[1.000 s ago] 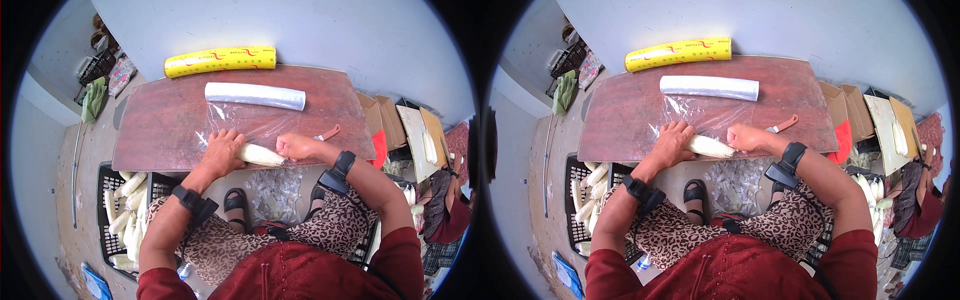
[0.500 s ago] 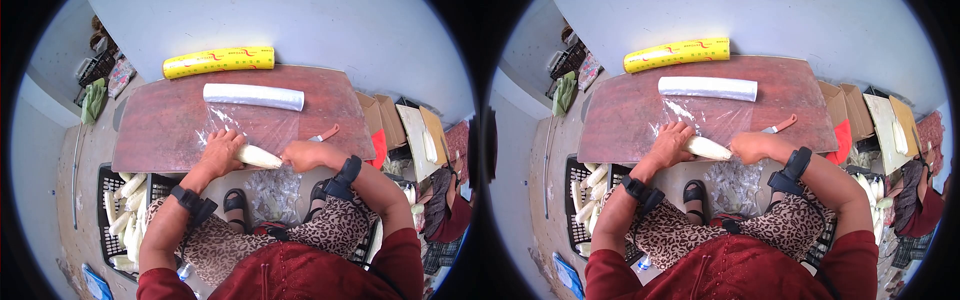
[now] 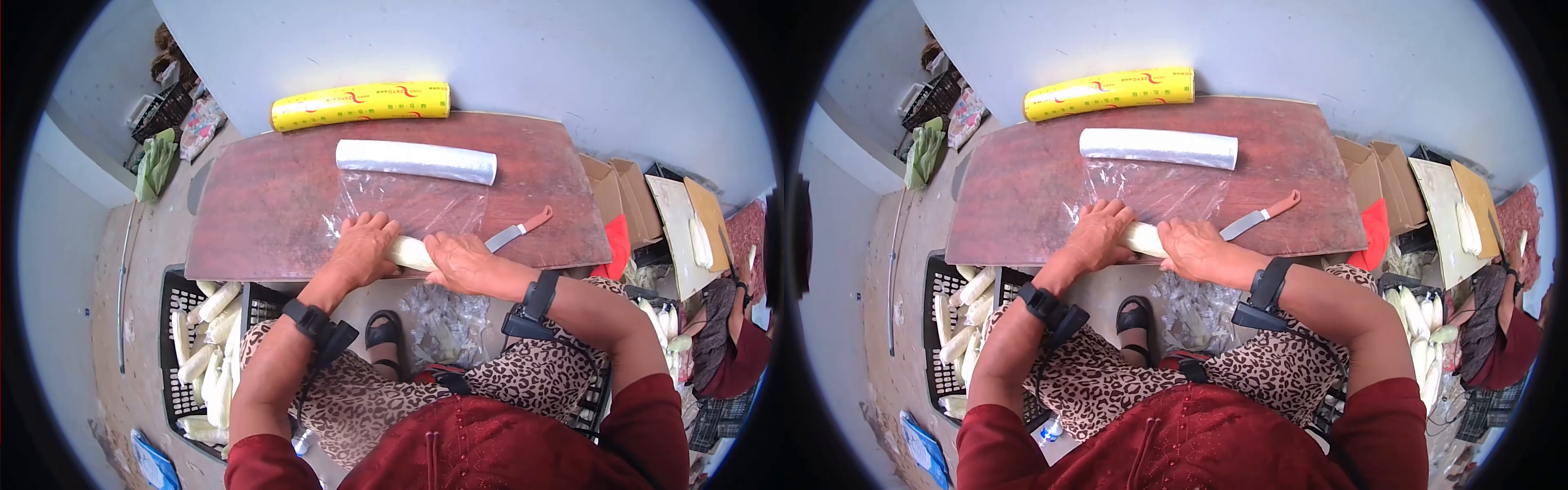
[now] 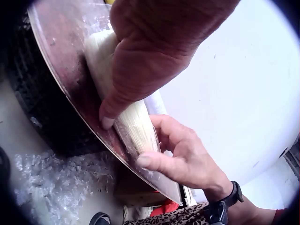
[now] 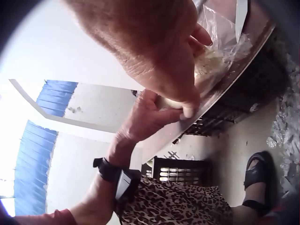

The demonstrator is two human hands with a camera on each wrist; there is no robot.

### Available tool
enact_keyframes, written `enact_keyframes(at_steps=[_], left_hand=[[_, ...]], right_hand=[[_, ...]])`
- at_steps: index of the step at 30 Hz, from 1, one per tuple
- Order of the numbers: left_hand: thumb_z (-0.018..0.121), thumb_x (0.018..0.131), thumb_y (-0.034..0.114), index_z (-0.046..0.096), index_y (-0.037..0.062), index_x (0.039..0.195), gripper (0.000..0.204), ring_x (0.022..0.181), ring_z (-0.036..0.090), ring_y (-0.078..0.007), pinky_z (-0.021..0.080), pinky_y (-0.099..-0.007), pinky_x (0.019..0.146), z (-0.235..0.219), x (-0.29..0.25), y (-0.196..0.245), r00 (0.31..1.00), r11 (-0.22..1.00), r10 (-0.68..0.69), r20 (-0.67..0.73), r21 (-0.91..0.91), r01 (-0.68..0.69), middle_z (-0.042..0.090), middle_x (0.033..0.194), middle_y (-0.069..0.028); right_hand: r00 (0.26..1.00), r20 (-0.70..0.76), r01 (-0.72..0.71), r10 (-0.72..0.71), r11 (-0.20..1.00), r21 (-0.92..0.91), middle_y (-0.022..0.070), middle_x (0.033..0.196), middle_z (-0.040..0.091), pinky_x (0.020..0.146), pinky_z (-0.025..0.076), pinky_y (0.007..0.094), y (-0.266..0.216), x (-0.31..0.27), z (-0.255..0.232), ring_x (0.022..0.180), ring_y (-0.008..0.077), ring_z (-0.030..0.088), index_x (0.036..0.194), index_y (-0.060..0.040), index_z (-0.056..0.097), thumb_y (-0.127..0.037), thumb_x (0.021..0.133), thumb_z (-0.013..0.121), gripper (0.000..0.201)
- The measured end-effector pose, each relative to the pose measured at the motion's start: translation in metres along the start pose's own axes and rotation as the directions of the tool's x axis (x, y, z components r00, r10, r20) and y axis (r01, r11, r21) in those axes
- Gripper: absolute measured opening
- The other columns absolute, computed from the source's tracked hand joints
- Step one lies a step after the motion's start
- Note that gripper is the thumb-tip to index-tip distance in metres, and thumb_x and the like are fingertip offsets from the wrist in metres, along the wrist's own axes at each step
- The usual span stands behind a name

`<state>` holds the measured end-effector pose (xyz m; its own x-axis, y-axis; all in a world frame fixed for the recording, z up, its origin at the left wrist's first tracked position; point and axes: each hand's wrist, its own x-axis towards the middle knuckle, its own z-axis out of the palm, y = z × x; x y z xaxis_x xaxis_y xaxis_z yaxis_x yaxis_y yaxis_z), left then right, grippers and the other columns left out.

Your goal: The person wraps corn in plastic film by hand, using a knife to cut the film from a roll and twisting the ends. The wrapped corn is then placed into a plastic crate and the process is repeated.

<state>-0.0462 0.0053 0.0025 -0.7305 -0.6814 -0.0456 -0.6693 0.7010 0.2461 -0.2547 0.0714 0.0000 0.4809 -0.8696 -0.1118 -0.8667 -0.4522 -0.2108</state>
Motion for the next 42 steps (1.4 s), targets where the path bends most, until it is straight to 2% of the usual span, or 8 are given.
enact_keyframes(at_steps=[13,19,25,28,30,33,39,42], left_hand=[[0.082,0.064,0.021,0.055,0.0086,0.115,0.058,0.116,0.052,-0.0324,0.042,-0.0492,0.097,-0.007,-0.007,-0.019,0.972,0.975,-0.212,0.103,-0.052,0.218,0.056,0.119,-0.0091],[0.081,0.065,0.028,0.057,0.0099,0.12,0.063,0.116,0.053,-0.0298,0.029,-0.0508,0.104,-0.015,-0.008,-0.021,0.966,0.971,-0.232,0.118,0.091,0.222,0.062,0.116,-0.0096],[0.075,0.07,0.022,0.06,0.0057,0.115,0.049,0.116,0.051,-0.0324,0.029,-0.0532,0.103,-0.03,-0.015,-0.039,0.898,0.806,-0.435,0.066,0.473,0.355,0.061,0.119,-0.0119],[0.068,0.073,0.013,0.059,0.0049,0.118,0.047,0.119,0.048,-0.0329,0.029,-0.0512,0.104,-0.043,-0.02,-0.034,0.906,0.82,-0.423,0.0,0.426,0.382,0.058,0.124,-0.0133],[0.065,0.073,0.009,0.057,0.0042,0.121,0.049,0.12,0.047,-0.0328,0.03,-0.0487,0.104,-0.035,-0.018,-0.024,0.974,0.923,-0.166,-0.152,0.324,0.207,0.056,0.124,-0.0138],[0.067,0.075,0.013,0.052,0.0033,0.127,0.056,0.119,0.047,-0.0332,0.03,-0.0449,0.106,-0.021,-0.011,0.012,0.96,0.987,0.123,-0.25,0.128,-0.093,0.053,0.122,-0.0158],[0.08,0.068,0.031,0.054,0.0036,0.119,0.063,0.114,0.05,-0.0285,0.031,-0.0489,0.105,0.009,0.002,0.026,0.994,0.987,0.11,-0.014,0.119,-0.108,0.056,0.113,-0.0106],[0.083,0.063,0.029,0.054,0.0064,0.107,0.057,0.106,0.053,-0.0274,0.035,-0.0424,0.095,0.011,0.008,0.021,0.99,0.989,0.125,-0.062,0.09,-0.119,0.058,0.104,-0.0087]], right_hand=[[0.972,0.231,-0.069,0.052,0.995,0.066,0.0256,0.079,0.064,0.068,0.048,0.052,-0.001,0.001,-0.016,0.077,0.0451,0.063,0.101,0.0044,0.043,-0.036,0.094,0.054,0.043],[0.967,0.256,-0.04,0.019,0.996,0.078,0.0267,0.079,0.063,0.067,0.048,0.0527,0.007,0.004,-0.015,0.077,0.0466,0.063,0.101,0.0043,0.042,-0.037,0.094,0.054,0.044],[0.967,0.253,-0.013,-0.015,0.994,0.109,0.0274,0.08,0.063,0.069,0.048,0.0537,0.012,0.003,-0.015,0.078,0.0484,0.062,0.1,0.0043,0.041,-0.038,0.095,0.054,0.044],[0.96,0.28,-0.018,-0.013,0.994,0.11,0.028,0.081,0.063,0.07,0.049,0.0535,0.012,0.005,-0.018,0.08,0.0485,0.062,0.1,0.0048,0.041,-0.038,0.095,0.054,0.045],[0.953,0.302,-0.022,-0.011,0.994,0.105,0.0286,0.082,0.063,0.071,0.049,0.0528,0.012,0.005,-0.02,0.082,0.0483,0.062,0.101,0.0054,0.042,-0.039,0.095,0.053,0.046],[0.953,0.303,-0.032,-0.008,0.992,0.125,0.0292,0.083,0.063,0.073,0.049,0.0515,0.013,0.007,-0.02,0.085,0.0476,0.062,0.103,0.0065,0.043,-0.039,0.095,0.054,0.047],[0.939,0.34,-0.093,0.044,0.988,0.127,0.0286,0.089,0.065,0.076,0.05,0.0502,0.009,0.008,-0.029,0.087,0.0447,0.064,0.106,0.0081,0.045,-0.04,0.092,0.057,0.052],[0.947,0.319,-0.089,0.045,0.988,0.124,0.0279,0.087,0.065,0.075,0.05,0.0505,0.011,0.005,-0.027,0.085,0.0446,0.064,0.106,0.0075,0.046,-0.04,0.091,0.058,0.051]])
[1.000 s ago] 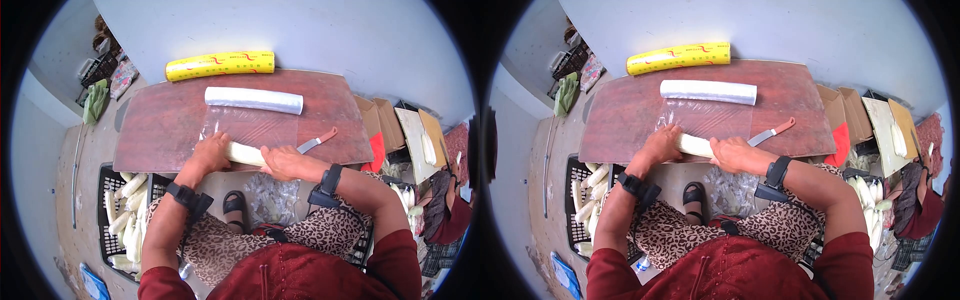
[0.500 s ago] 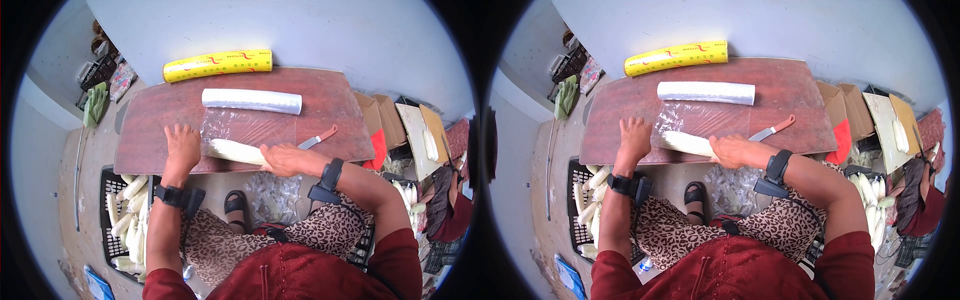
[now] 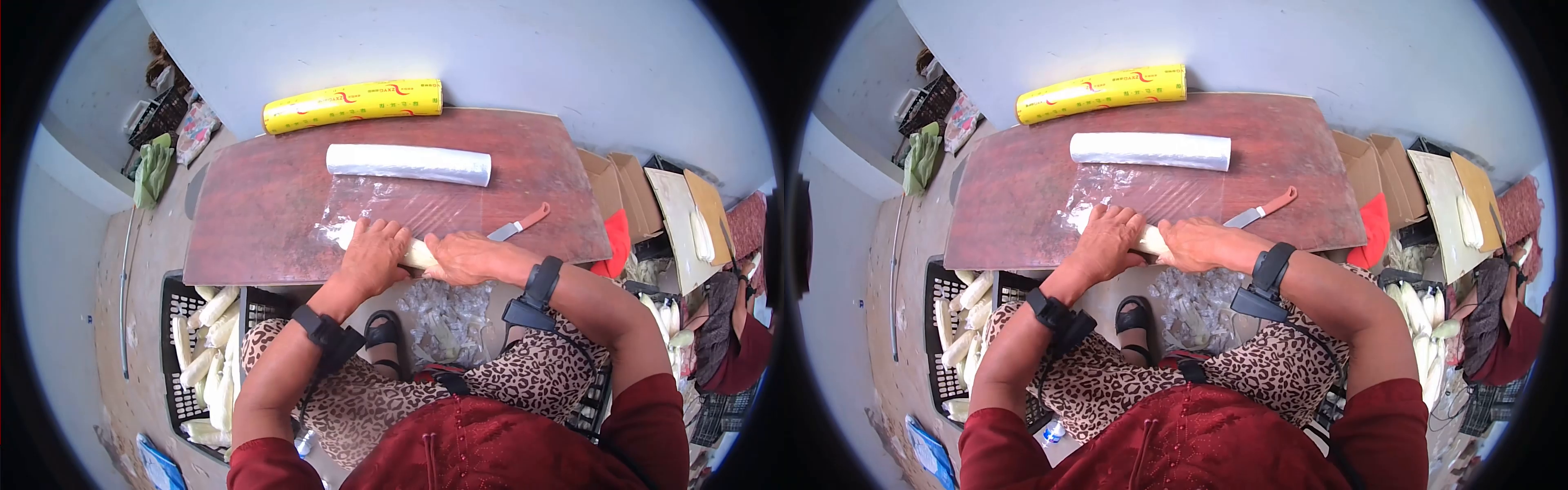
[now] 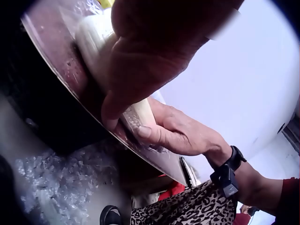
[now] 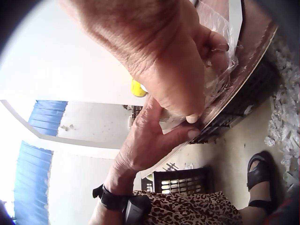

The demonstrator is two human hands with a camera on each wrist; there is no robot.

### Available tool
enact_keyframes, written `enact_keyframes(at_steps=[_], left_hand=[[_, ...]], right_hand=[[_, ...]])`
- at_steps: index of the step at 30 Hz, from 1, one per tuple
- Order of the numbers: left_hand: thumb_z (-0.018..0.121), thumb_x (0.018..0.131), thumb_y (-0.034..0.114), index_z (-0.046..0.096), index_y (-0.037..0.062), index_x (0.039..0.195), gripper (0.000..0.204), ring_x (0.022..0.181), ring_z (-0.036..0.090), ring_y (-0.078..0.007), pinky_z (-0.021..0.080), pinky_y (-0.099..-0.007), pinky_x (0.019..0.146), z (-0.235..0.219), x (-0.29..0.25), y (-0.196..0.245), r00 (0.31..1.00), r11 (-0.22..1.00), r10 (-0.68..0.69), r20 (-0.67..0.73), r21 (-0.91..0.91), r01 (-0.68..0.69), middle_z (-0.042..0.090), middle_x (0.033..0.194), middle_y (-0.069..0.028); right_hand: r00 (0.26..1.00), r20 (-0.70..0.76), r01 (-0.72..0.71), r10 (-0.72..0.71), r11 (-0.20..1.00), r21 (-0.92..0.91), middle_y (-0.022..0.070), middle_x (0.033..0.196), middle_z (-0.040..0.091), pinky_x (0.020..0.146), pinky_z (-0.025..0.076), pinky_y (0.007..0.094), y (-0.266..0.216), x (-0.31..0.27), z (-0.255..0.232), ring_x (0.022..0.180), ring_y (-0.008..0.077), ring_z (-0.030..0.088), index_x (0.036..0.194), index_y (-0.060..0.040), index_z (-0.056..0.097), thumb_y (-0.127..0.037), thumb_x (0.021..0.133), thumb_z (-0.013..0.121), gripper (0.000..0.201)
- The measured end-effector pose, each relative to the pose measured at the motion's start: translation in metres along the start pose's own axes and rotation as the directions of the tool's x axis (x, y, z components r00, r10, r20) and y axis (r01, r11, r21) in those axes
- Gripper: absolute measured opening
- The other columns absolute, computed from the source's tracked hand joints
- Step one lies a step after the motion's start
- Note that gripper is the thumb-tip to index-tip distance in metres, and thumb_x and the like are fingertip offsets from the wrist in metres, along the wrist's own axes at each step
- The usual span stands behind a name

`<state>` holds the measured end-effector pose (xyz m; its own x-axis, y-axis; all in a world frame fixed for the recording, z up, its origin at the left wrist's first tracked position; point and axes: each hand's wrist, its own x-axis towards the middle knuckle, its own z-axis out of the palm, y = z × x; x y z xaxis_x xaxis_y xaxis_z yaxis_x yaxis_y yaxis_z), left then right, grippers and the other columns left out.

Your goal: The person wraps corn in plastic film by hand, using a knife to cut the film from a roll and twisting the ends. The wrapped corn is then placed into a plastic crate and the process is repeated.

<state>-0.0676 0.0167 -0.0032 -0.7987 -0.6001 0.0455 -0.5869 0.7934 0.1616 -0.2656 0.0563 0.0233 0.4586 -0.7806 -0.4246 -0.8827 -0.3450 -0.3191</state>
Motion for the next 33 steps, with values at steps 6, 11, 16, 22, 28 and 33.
enact_keyframes(at_steps=[6,11,16,22,28,33], left_hand=[[0.084,0.061,0.03,0.055,0.0073,0.106,0.059,0.105,0.054,-0.0278,0.035,-0.0424,0.096,0.001,0.007,0.0,0.999,0.999,-0.03,0.023,-0.014,0.03,0.06,0.101,-0.0088],[0.084,0.062,0.033,0.054,0.007,0.106,0.059,0.103,0.054,-0.0284,0.035,-0.0423,0.095,0.002,0.008,0.0,0.999,0.999,-0.032,-0.007,-0.016,0.032,0.06,0.102,-0.0099],[0.082,0.064,0.034,0.053,0.0071,0.105,0.057,0.103,0.054,-0.0288,0.035,-0.0424,0.095,-0.001,0.009,0.0,0.998,0.998,-0.05,0.03,-0.028,0.051,0.061,0.1,-0.0099],[0.08,0.068,0.036,0.056,0.0071,0.104,0.052,0.105,0.054,-0.0275,0.035,-0.0433,0.096,0.001,0.011,0.0,0.998,0.999,-0.032,0.046,-0.004,0.032,0.061,0.101,-0.0099],[0.08,0.067,0.034,0.058,0.0075,0.103,0.05,0.106,0.052,-0.0301,0.036,-0.0424,0.095,-0.002,0.011,0.003,0.999,0.999,-0.045,0.023,-0.001,0.045,0.058,0.104,-0.012],[0.082,0.064,0.031,0.058,0.0085,0.103,0.051,0.108,0.05,-0.0313,0.036,-0.0422,0.093,-0.006,0.012,0.004,0.995,0.996,-0.084,0.045,-0.018,0.084,0.055,0.106,-0.0119]], right_hand=[[0.997,-0.078,0.019,-0.024,0.998,-0.06,0.0262,0.08,0.065,0.069,0.05,0.0516,0.012,-0.01,0.011,0.08,0.0439,0.065,0.104,0.0065,0.047,-0.031,0.09,0.06,0.042],[0.998,-0.065,-0.026,0.023,0.998,-0.05,0.0255,0.079,0.064,0.065,0.049,0.0522,0.023,-0.031,0.018,0.078,0.0435,0.064,0.102,0.0042,0.049,-0.019,0.087,0.061,0.03],[0.964,-0.209,0.182,-0.162,0.98,0.083,0.021,0.095,0.061,0.078,0.047,0.0485,0.062,-0.069,0.017,0.092,0.0402,0.06,0.105,-0.0021,0.053,-0.013,0.084,0.063,0.026],[0.91,-0.398,-0.132,0.113,0.991,-0.022,0.0117,0.115,0.055,0.09,0.039,0.0488,0.117,-0.089,0.003,0.111,0.0316,0.049,0.115,-0.0054,0.055,-0.011,0.085,0.063,0.032],[0.923,-0.325,-0.238,0.204,0.969,-0.069,0.0073,0.111,0.054,0.088,0.036,0.0481,0.141,-0.085,0.013,0.113,0.027,0.047,0.111,-0.0084,0.058,-0.013,0.084,0.065,0.028],[0.934,-0.308,-0.25,0.18,0.946,-0.205,0.0098,0.106,0.055,0.085,0.037,0.0461,0.14,-0.081,0.016,0.106,0.029,0.05,0.098,-0.0074,0.058,-0.013,0.085,0.064,0.015]])
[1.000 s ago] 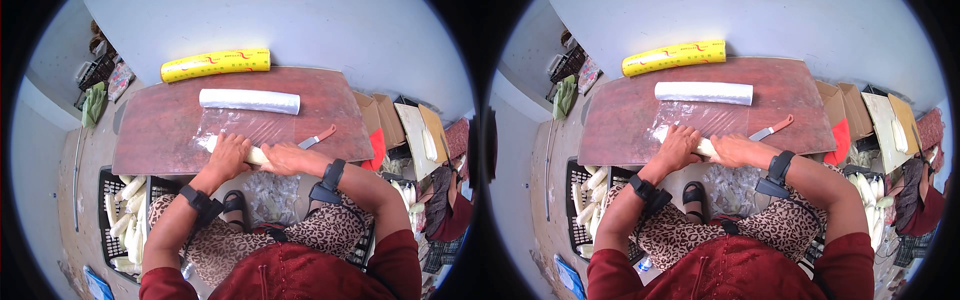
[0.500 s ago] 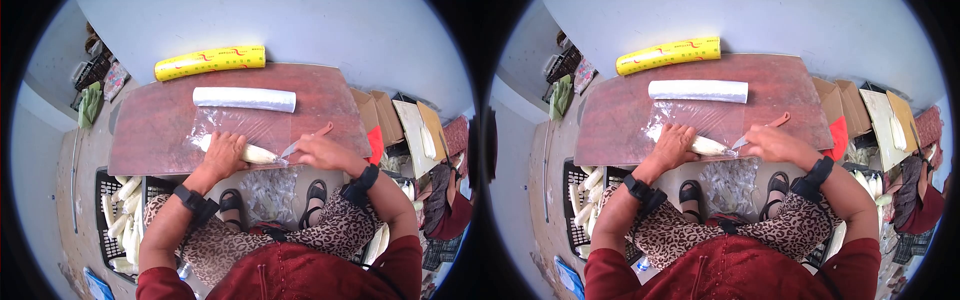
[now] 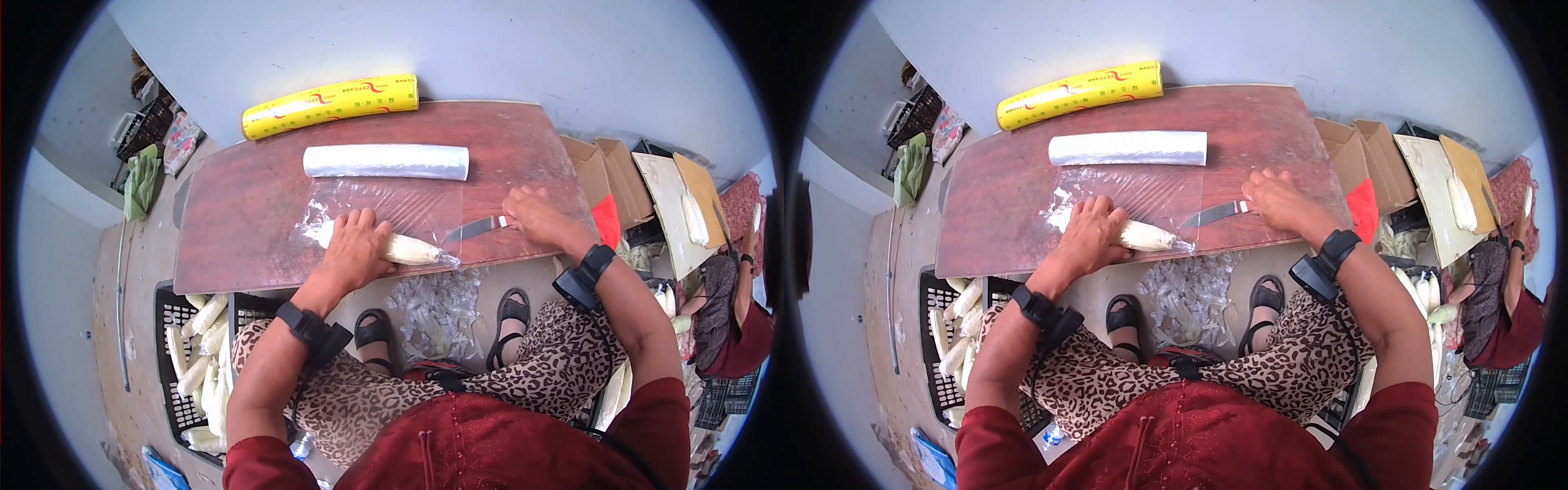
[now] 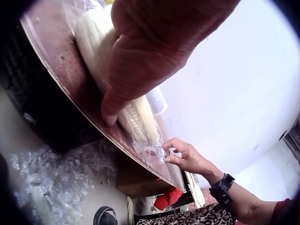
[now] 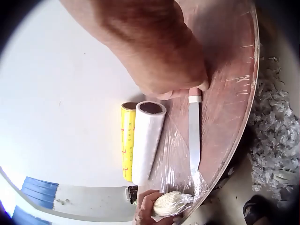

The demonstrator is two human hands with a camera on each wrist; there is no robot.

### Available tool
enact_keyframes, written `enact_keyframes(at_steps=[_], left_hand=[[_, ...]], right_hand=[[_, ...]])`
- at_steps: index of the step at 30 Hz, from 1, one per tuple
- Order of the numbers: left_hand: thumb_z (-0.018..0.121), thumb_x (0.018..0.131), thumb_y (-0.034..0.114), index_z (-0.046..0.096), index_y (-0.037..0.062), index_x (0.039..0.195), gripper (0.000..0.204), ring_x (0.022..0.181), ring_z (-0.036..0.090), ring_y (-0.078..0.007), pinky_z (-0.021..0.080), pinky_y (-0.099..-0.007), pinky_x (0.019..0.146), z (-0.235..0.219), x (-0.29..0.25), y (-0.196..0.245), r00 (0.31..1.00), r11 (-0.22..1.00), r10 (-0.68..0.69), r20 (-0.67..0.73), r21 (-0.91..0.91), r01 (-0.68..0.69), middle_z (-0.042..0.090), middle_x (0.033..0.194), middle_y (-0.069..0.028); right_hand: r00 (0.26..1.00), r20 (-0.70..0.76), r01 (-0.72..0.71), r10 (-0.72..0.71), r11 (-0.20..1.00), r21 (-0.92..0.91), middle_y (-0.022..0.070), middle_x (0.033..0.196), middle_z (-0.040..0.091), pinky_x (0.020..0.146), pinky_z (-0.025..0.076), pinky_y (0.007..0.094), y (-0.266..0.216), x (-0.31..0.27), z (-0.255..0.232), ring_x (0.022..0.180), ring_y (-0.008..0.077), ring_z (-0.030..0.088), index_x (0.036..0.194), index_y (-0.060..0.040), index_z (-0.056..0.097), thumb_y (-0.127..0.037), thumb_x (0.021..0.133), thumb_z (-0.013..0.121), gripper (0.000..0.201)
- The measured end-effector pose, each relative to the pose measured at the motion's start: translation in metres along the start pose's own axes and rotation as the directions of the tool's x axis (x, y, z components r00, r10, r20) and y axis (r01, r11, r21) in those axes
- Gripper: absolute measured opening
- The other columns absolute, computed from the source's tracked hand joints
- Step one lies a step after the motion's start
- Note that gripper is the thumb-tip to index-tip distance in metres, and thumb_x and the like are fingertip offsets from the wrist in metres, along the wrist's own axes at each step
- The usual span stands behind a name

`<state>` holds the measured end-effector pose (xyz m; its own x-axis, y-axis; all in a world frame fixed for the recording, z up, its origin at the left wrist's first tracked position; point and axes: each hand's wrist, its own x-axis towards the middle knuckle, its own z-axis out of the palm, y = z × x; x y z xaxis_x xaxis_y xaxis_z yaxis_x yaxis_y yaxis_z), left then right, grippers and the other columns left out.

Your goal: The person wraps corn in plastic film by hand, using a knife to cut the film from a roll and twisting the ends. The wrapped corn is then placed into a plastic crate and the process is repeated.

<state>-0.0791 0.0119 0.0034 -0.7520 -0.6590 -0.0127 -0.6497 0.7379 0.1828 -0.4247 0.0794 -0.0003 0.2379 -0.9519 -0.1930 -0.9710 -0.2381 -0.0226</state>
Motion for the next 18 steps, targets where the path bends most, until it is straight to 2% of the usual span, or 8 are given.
enact_keyframes(at_steps=[3,6,9,12,15,18], left_hand=[[0.082,0.063,0.03,0.059,0.0083,0.102,0.051,0.106,0.051,-0.0308,0.037,-0.042,0.092,0.003,0.001,-0.004,1.0,1.0,0.025,-0.003,-0.015,-0.025,0.057,0.104,-0.0116],[0.083,0.062,0.028,0.057,0.0085,0.104,0.054,0.105,0.054,-0.0306,0.037,-0.0433,0.093,0.005,0.002,-0.009,0.998,0.998,0.058,-0.011,-0.023,-0.058,0.059,0.104,-0.0117],[0.082,0.062,0.026,0.054,0.0088,0.107,0.056,0.106,0.056,-0.0307,0.036,-0.0449,0.096,0.002,0.005,-0.011,0.999,1.0,0.013,0.03,-0.022,-0.012,0.06,0.106,-0.0119],[0.081,0.063,0.024,0.051,0.0095,0.109,0.056,0.108,0.056,-0.0314,0.034,-0.0459,0.099,0.005,0.006,-0.017,1.0,0.999,-0.003,0.024,-0.037,0.004,0.061,0.108,-0.0122],[0.08,0.064,0.023,0.052,0.0099,0.11,0.054,0.11,0.056,-0.0313,0.033,-0.0459,0.102,0.005,0.006,-0.021,1.0,0.997,0.003,0.03,-0.075,0.0,0.061,0.108,-0.0122],[0.08,0.064,0.024,0.053,0.0103,0.113,0.058,0.113,0.053,-0.0312,0.032,-0.0457,0.104,-0.002,0.006,-0.02,0.993,0.996,-0.034,0.112,-0.073,0.043,0.059,0.112,-0.0122]], right_hand=[[1.0,0.015,0.009,-0.008,0.998,-0.057,0.0122,0.11,0.055,0.086,0.037,0.0473,0.001,-0.004,0.0,0.109,0.03,0.05,0.099,-0.0073,0.058,-0.005,0.087,0.051,0.014],[0.999,0.034,-0.042,0.042,0.999,0.001,0.0138,0.108,0.056,0.087,0.038,0.051,0.003,-0.01,-0.001,0.108,0.0326,0.052,0.099,-0.0069,0.057,-0.002,0.084,0.05,0.017],[1.0,0.015,-0.021,0.021,1.0,0.007,0.0149,0.111,0.056,0.085,0.039,0.0552,0.009,-0.016,0.005,0.109,0.0349,0.052,0.098,-0.0052,0.057,-0.002,0.083,0.052,0.016],[0.999,-0.035,0.03,-0.03,0.999,-0.02,0.0146,0.105,0.06,0.078,0.044,0.0542,0.034,-0.02,0.02,0.101,0.0378,0.056,0.095,-0.0037,0.056,-0.002,0.081,0.055,0.014],[0.971,0.212,-0.113,0.112,0.994,-0.004,0.0152,0.093,0.062,0.072,0.047,0.0501,0.062,-0.026,0.011,0.085,0.0389,0.059,0.091,-0.0026,0.055,-0.005,0.083,0.058,0.009],[0.973,0.138,-0.214,0.185,0.946,0.245,0.0098,0.079,0.061,0.067,0.048,0.0403,0.083,-0.04,0.0,0.071,0.0284,0.058,0.088,-0.0038,0.054,-0.008,0.086,0.061,0.008]])
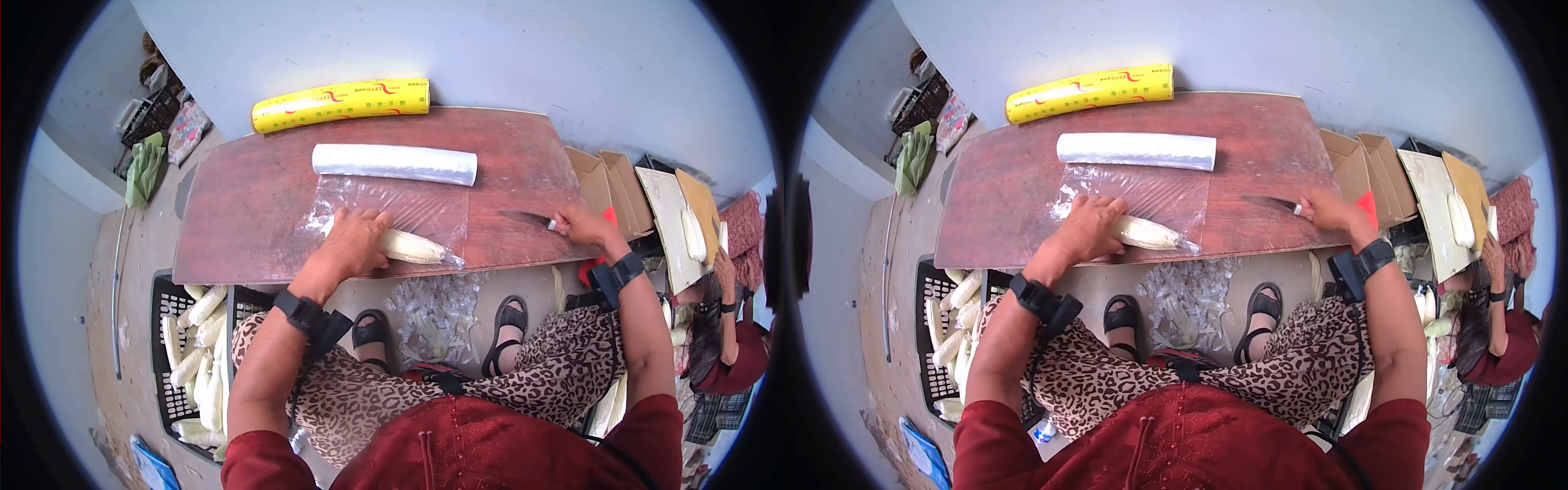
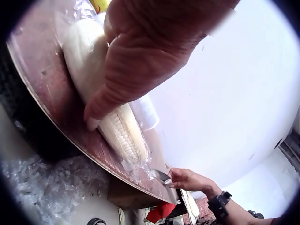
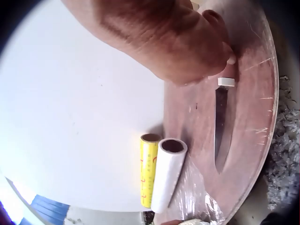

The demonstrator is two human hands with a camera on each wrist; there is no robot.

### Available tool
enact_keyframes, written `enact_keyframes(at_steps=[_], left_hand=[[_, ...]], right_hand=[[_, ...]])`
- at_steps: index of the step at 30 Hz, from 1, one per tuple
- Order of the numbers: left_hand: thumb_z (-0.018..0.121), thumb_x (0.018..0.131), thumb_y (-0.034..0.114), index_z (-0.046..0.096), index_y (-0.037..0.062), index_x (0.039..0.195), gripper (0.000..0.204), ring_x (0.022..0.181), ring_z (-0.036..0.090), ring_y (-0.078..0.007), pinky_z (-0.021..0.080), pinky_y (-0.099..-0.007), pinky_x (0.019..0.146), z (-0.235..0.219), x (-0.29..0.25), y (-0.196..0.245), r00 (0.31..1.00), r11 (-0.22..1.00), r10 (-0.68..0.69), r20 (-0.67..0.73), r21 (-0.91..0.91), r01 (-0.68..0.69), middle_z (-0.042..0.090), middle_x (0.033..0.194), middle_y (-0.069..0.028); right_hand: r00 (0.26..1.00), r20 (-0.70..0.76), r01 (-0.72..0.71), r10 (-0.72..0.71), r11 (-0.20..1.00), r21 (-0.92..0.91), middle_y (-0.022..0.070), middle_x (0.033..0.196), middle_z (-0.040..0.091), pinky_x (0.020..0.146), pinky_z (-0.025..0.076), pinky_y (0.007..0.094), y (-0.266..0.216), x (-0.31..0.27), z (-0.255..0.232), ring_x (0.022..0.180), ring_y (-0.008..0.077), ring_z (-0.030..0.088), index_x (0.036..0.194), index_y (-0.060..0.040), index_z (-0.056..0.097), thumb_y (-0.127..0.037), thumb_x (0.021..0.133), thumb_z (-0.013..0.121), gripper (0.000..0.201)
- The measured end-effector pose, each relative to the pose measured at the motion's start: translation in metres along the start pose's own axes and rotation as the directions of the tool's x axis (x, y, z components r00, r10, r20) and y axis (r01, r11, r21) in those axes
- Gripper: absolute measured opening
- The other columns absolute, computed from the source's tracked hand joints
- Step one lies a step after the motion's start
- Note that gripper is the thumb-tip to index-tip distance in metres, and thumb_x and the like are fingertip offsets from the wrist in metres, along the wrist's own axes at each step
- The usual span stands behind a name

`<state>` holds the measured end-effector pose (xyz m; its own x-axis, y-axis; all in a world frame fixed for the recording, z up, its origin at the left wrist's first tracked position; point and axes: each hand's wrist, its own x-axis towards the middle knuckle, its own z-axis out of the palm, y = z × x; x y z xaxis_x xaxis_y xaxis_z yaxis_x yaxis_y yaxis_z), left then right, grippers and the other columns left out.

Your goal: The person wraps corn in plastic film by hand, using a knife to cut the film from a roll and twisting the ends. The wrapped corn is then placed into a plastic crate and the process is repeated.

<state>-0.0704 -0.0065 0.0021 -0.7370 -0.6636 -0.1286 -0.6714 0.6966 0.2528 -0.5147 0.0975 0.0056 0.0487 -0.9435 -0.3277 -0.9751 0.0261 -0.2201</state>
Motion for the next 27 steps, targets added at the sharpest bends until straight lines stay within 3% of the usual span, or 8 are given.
enact_keyframes(at_steps=[4,7,10,16,19,20,23,27], left_hand=[[0.08,0.065,0.023,0.051,0.0092,0.124,0.066,0.118,0.049,-0.0325,0.032,-0.0484,0.104,-0.006,-0.005,-0.001,1.0,0.999,0.012,-0.014,0.033,-0.012,0.056,0.119,-0.0132],[0.081,0.063,0.024,0.052,0.0099,0.122,0.067,0.118,0.048,-0.0314,0.033,-0.0454,0.102,-0.004,-0.009,-0.005,0.998,0.997,-0.007,-0.062,0.07,0.012,0.056,0.118,-0.0131],[0.082,0.063,0.024,0.05,0.0088,0.123,0.069,0.117,0.049,-0.0316,0.033,-0.0456,0.102,0.0,-0.01,-0.011,0.994,0.996,-0.047,-0.098,0.076,0.055,0.056,0.118,-0.0132],[0.083,0.063,0.025,0.049,0.0084,0.121,0.069,0.117,0.049,-0.0311,0.034,-0.0469,0.102,-0.003,-0.012,-0.015,0.991,0.992,-0.08,-0.104,0.085,0.089,0.056,0.116,-0.0127],[0.083,0.063,0.025,0.051,0.0081,0.118,0.066,0.116,0.05,-0.031,0.034,-0.0472,0.101,-0.005,-0.013,-0.017,0.994,0.992,-0.078,-0.074,0.093,0.084,0.056,0.115,-0.0124],[0.083,0.063,0.026,0.052,0.0079,0.118,0.066,0.116,0.05,-0.0313,0.034,-0.0472,0.101,-0.007,-0.013,-0.017,0.994,0.993,-0.082,-0.068,0.081,0.087,0.057,0.115,-0.0123],[0.083,0.064,0.027,0.053,0.0079,0.12,0.066,0.114,0.051,-0.0327,0.034,-0.0468,0.1,-0.005,-0.014,-0.023,0.991,0.993,-0.091,-0.094,0.072,0.098,0.057,0.116,-0.0125],[0.082,0.066,0.028,0.052,0.0093,0.124,0.068,0.114,0.051,-0.0343,0.035,-0.0465,0.099,-0.003,-0.016,-0.029,0.988,0.99,-0.107,-0.109,0.078,0.115,0.057,0.117,-0.013]], right_hand=[[0.995,-0.091,0.086,-0.045,0.848,0.522,-0.0043,0.077,0.048,0.059,0.042,0.0271,0.011,-0.008,-0.012,0.071,0.0086,0.048,0.088,-0.0068,0.051,-0.004,0.088,0.06,0.009],[0.991,0.08,-0.135,0.111,0.699,0.702,-0.0055,0.076,0.045,0.061,0.04,0.0234,-0.037,-0.019,-0.046,0.071,0.0045,0.044,0.089,-0.0066,0.053,-0.006,0.088,0.062,0.009],[0.999,-0.028,0.007,0.016,0.735,0.678,-0.0048,0.075,0.046,0.062,0.04,0.0247,-0.053,-0.008,-0.048,0.07,0.0052,0.044,0.097,-0.0058,0.055,-0.008,0.087,0.062,0.012],[0.947,-0.213,0.306,-0.241,0.877,0.371,-0.0052,0.074,0.049,0.058,0.038,0.0243,-0.104,0.025,-0.035,0.065,0.0055,0.043,0.106,-0.002,0.06,-0.009,0.09,0.058,0.018],[0.903,-0.266,0.419,-0.338,0.829,0.37,0.0023,0.073,0.053,0.061,0.042,0.0273,-0.147,0.037,-0.035,0.068,0.0096,0.049,0.109,-0.0005,0.059,-0.009,0.092,0.055,0.02],[0.855,-0.308,0.501,-0.417,0.817,0.285,0.0136,0.076,0.059,0.066,0.046,0.0337,-0.152,0.048,-0.029,0.072,0.0212,0.059,0.112,-0.0009,0.059,-0.008,0.093,0.052,0.021],[0.853,-0.309,0.501,-0.421,0.828,0.254,0.0229,0.094,0.065,0.076,0.049,0.0438,-0.186,0.064,-0.024,0.087,0.0377,0.063,0.108,-0.0011,0.06,-0.007,0.09,0.052,0.02],[0.822,-0.325,0.543,-0.468,0.815,0.201,0.022,0.097,0.063,0.077,0.047,0.0474,-0.213,0.101,0.001,0.091,0.0422,0.06,0.112,-0.0036,0.054,-0.006,0.092,0.05,0.02]])
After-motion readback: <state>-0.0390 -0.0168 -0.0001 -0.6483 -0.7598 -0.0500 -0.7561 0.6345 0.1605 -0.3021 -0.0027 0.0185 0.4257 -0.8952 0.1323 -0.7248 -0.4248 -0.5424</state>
